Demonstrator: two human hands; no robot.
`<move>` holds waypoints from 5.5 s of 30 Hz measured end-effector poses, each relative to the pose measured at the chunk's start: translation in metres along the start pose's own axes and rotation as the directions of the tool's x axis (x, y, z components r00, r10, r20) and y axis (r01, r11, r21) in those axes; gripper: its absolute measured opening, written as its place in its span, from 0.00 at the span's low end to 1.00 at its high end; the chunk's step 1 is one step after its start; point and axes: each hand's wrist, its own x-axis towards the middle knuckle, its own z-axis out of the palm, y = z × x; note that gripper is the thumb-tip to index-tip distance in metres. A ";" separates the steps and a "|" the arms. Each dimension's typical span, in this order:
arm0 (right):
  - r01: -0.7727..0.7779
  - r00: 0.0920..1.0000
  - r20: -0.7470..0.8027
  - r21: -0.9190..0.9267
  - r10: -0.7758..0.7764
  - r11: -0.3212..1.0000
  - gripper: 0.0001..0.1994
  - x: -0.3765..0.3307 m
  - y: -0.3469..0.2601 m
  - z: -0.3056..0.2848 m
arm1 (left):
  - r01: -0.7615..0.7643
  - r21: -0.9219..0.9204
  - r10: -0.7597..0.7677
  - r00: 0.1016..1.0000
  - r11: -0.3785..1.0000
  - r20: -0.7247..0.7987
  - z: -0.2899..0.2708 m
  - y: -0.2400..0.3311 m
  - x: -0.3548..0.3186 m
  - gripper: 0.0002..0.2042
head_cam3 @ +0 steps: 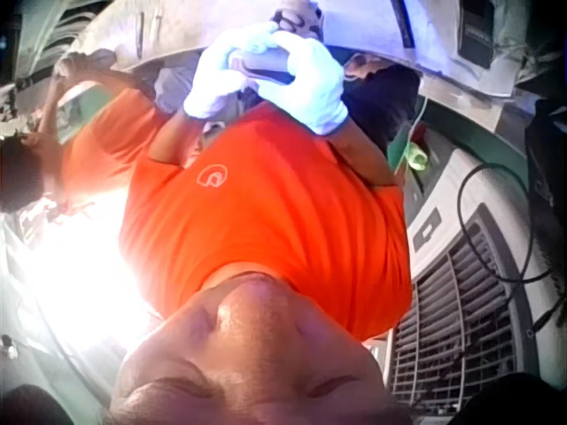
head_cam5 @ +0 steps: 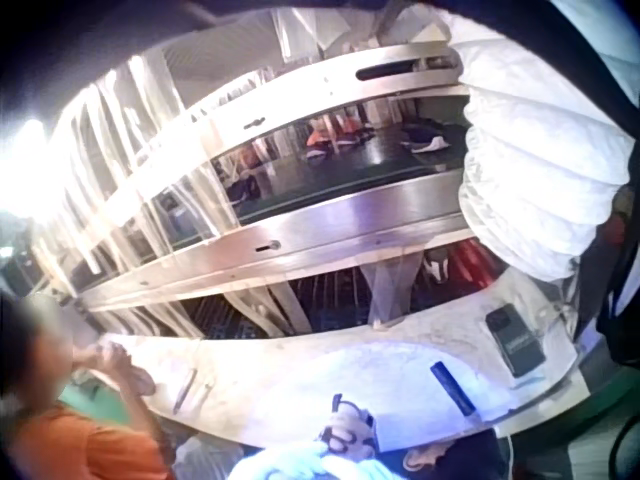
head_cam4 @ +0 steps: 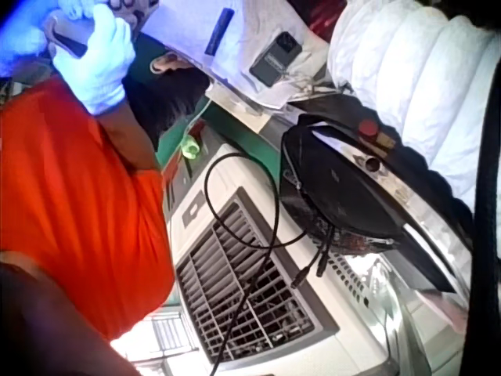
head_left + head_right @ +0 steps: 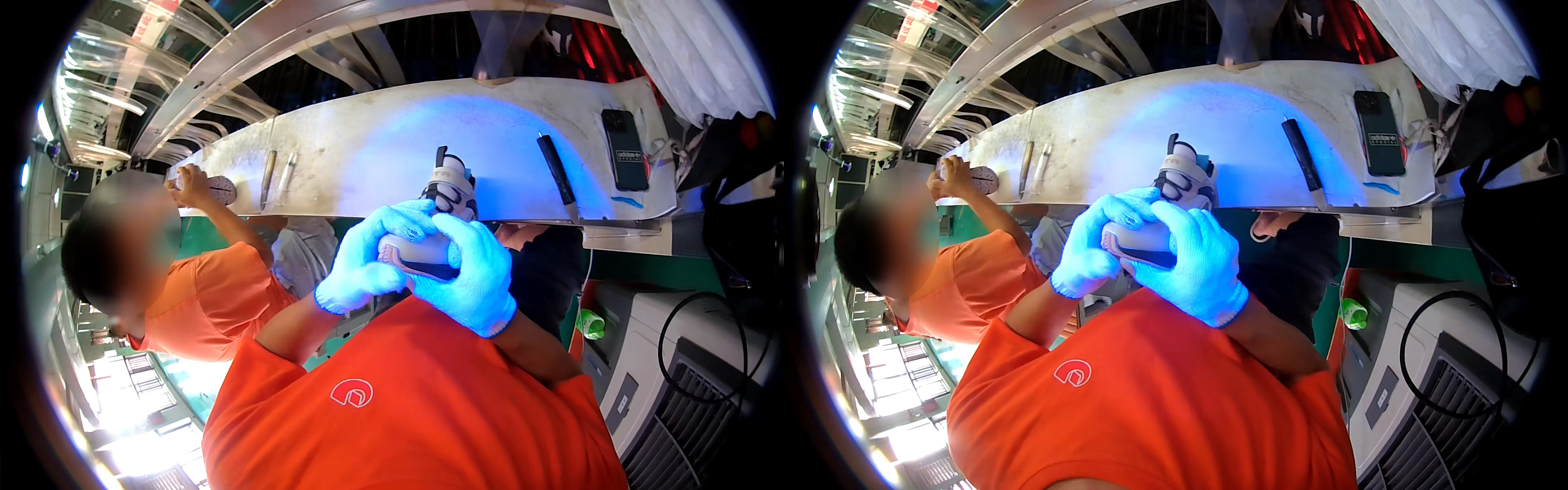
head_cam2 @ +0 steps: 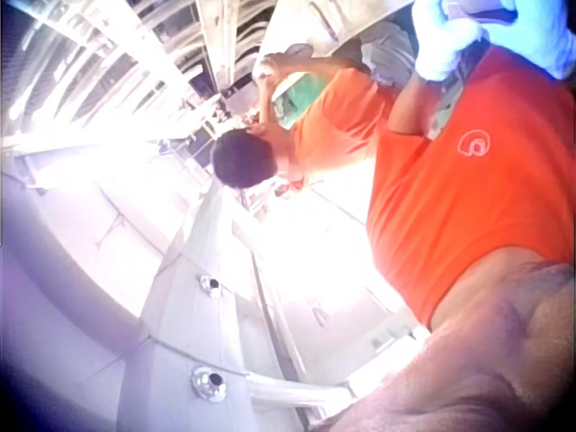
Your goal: The person uses a small black tool to scrape and clean the surface of a sneaker held in their left hand. They repeatedly rub the tool against the shoe's upper and sole, rotating the shoe to access different areas.
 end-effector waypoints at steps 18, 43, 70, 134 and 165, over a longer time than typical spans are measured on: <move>0.040 0.999 0.031 0.002 -0.040 0.999 0.44 -0.010 0.008 0.020 | 0.152 0.087 -0.148 0.987 0.984 -0.058 -0.003 0.014 -0.006 0.22; 0.072 0.997 -0.034 0.114 -0.069 0.991 0.37 -0.023 0.036 0.020 | 0.152 0.138 -0.128 0.977 0.979 -0.172 -0.010 0.018 0.009 0.21; -0.214 0.973 -0.056 0.158 0.225 0.964 0.29 -0.037 0.048 0.030 | 0.270 0.652 -0.202 0.963 0.709 -0.179 -0.010 0.055 0.039 0.24; -0.333 0.941 -0.015 0.130 0.338 0.934 0.42 -0.030 0.074 0.023 | -0.309 0.931 -0.247 0.903 0.193 0.351 -0.036 0.078 0.098 0.38; -0.352 0.936 0.083 0.173 0.342 0.920 0.44 -0.001 0.089 0.027 | 0.144 0.960 -0.645 0.762 0.241 0.048 -0.052 0.078 0.131 0.53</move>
